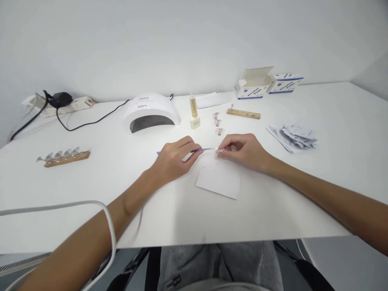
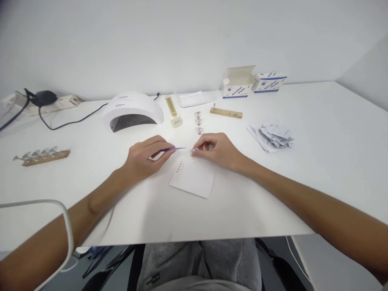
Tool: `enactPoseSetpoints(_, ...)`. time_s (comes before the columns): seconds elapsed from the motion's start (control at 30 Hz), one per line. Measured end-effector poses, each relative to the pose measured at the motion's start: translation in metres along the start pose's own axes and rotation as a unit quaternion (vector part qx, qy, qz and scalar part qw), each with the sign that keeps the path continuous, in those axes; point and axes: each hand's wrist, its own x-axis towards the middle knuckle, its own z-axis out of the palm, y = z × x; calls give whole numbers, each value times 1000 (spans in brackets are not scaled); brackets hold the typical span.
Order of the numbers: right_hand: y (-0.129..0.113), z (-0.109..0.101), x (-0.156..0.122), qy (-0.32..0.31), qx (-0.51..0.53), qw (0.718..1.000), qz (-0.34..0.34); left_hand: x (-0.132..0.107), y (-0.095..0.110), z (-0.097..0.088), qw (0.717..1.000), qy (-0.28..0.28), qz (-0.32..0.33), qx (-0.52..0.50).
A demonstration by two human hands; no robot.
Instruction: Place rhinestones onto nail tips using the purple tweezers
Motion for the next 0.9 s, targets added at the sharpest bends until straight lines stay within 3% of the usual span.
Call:
enactPoseSetpoints(0.47, -6, -2, 0, -28, 36, 998, 31, 1, 3, -2, 999, -36, 13, -5)
enactPoseSetpoints(0.9, -7, -3, 0, -31, 34, 998, 31, 1, 3, -1, 999, -31, 26, -4)
